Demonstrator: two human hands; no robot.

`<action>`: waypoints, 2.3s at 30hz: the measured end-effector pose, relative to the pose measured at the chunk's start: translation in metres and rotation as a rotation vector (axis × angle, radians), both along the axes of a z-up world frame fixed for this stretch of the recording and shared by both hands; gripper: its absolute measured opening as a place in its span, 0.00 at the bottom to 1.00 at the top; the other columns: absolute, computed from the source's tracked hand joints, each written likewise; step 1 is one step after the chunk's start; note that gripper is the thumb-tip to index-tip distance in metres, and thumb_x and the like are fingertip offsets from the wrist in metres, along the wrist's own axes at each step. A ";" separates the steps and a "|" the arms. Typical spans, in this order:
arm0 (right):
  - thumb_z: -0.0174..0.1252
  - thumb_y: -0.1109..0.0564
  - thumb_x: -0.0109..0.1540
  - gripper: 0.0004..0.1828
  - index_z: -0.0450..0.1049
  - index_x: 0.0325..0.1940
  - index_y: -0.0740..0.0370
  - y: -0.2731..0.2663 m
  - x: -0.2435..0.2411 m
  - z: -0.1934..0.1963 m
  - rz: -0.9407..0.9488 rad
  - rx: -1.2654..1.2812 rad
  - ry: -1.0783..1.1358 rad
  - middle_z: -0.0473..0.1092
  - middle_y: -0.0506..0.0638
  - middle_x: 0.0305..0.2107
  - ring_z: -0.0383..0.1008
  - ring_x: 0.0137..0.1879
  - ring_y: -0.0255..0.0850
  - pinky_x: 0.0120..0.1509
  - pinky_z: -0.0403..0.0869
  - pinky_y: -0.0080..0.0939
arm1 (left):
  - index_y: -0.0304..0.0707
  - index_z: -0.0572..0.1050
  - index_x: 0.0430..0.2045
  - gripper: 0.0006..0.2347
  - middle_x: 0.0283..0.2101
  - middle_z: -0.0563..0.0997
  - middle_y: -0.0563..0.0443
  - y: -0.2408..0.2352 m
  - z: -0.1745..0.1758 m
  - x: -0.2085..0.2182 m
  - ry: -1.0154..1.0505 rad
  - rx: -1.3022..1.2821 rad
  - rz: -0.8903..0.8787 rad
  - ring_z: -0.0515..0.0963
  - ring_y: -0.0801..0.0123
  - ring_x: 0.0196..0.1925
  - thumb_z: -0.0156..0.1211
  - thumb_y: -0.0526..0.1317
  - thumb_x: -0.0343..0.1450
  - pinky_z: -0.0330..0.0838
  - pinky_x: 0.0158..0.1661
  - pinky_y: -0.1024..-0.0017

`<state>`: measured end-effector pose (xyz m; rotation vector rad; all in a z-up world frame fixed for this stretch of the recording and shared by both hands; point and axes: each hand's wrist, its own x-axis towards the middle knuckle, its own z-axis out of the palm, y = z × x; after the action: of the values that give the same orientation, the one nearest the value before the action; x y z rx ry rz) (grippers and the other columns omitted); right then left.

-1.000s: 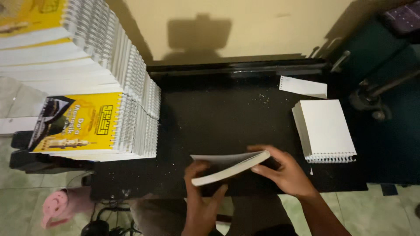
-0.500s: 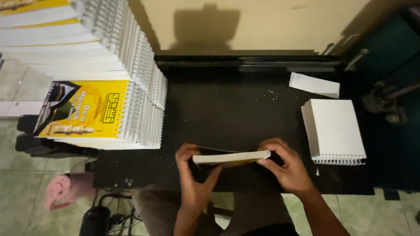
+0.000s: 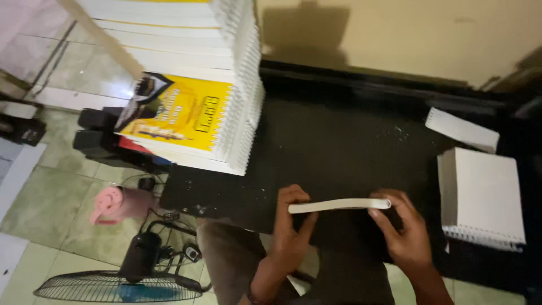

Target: The person repeatedly picks up spiral-bound notebooks from a pile on the right, flips them over to reveal a yellow cover, and places them onto a stack on the left. This process is repeated multiple times throughout the video.

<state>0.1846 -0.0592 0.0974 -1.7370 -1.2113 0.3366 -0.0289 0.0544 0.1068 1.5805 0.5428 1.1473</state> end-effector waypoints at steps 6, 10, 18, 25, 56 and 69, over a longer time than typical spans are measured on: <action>0.60 0.58 0.64 0.12 0.77 0.51 0.63 0.002 -0.003 0.000 -0.007 -0.103 -0.007 0.75 0.51 0.49 0.74 0.58 0.40 0.65 0.68 0.39 | 0.42 0.59 0.50 0.10 0.54 0.64 0.42 0.005 -0.012 -0.014 0.176 -0.139 -0.100 0.66 0.59 0.53 0.49 0.30 0.78 0.54 0.59 0.68; 0.59 0.57 0.65 0.15 0.76 0.55 0.63 -0.003 0.009 -0.045 -0.099 -0.212 0.127 0.76 0.55 0.48 0.76 0.56 0.44 0.63 0.70 0.43 | 0.41 0.60 0.55 0.12 0.53 0.68 0.41 0.007 -0.028 -0.016 0.265 -0.206 -0.074 0.70 0.58 0.52 0.47 0.33 0.78 0.64 0.55 0.62; 0.62 0.62 0.63 0.13 0.76 0.52 0.60 0.023 -0.034 0.009 -0.189 -0.554 0.268 0.79 0.54 0.45 0.81 0.53 0.42 0.59 0.77 0.45 | 0.43 0.52 0.72 0.50 0.71 0.63 0.40 0.021 0.033 -0.067 0.464 -0.260 -0.150 0.68 0.55 0.71 0.69 0.30 0.50 0.63 0.62 0.66; 0.60 0.61 0.61 0.15 0.71 0.53 0.60 0.072 -0.078 0.066 0.208 0.126 0.095 0.71 0.56 0.48 0.76 0.52 0.43 0.51 0.78 0.39 | 0.39 0.72 0.59 0.24 0.46 0.89 0.53 0.062 0.131 -0.143 0.011 -0.361 0.183 0.84 0.75 0.45 0.68 0.31 0.66 0.76 0.49 0.76; 0.72 0.53 0.59 0.26 0.75 0.60 0.58 0.203 -0.182 0.106 0.146 0.420 -0.414 0.66 0.54 0.47 0.66 0.55 0.49 0.62 0.65 0.48 | 0.39 0.75 0.59 0.19 0.57 0.82 0.50 0.175 0.085 -0.171 -0.126 -0.052 0.523 0.78 0.73 0.59 0.63 0.39 0.71 0.73 0.60 0.73; 0.42 0.47 0.69 0.45 0.24 0.80 0.61 0.202 -0.231 0.094 0.417 0.369 0.567 0.26 0.53 0.80 0.31 0.83 0.40 0.82 0.37 0.41 | 0.36 0.78 0.56 0.18 0.64 0.79 0.47 0.182 0.113 -0.171 0.049 -0.239 0.486 0.74 0.66 0.68 0.51 0.44 0.75 0.67 0.65 0.70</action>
<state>-0.0466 0.1425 0.1917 -0.9689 -1.1119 0.7446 -0.2004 0.2368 0.2201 1.3059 1.0979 1.3422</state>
